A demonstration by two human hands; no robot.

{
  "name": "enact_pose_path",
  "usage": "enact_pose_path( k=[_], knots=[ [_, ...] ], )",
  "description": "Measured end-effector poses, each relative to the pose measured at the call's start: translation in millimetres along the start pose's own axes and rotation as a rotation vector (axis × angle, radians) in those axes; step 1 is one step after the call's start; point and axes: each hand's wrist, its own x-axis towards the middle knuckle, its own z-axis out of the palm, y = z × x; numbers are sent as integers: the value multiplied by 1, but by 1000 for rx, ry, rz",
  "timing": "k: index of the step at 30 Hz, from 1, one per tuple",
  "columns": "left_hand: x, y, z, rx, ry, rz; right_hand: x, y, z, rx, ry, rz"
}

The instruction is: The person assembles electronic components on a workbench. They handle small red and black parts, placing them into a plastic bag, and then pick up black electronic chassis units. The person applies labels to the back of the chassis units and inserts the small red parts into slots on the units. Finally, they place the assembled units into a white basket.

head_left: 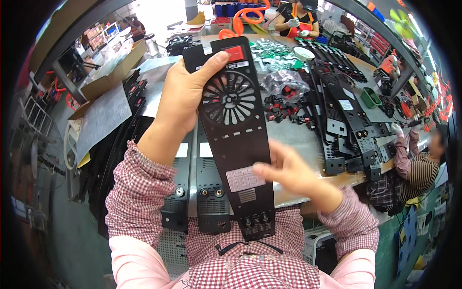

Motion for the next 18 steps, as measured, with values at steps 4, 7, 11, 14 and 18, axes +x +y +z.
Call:
enact_pose_path(
  k=[4,7,11,14,18],
  knots=[
    [-32,-39,-80,757,111,26,-16,64,5,69,220,-36],
    [-93,-75,-136,1299,105,-122,14,70,-5,75,394,-59],
    [-172,-127,-173,1518,-15,-358,60,85,6,201,437,83],
    [-164,-133,-175,1238,95,-442,85,109,26,281,484,243],
    [-150,-139,-203,749,264,-641,112,172,39,237,554,193]
  ],
)
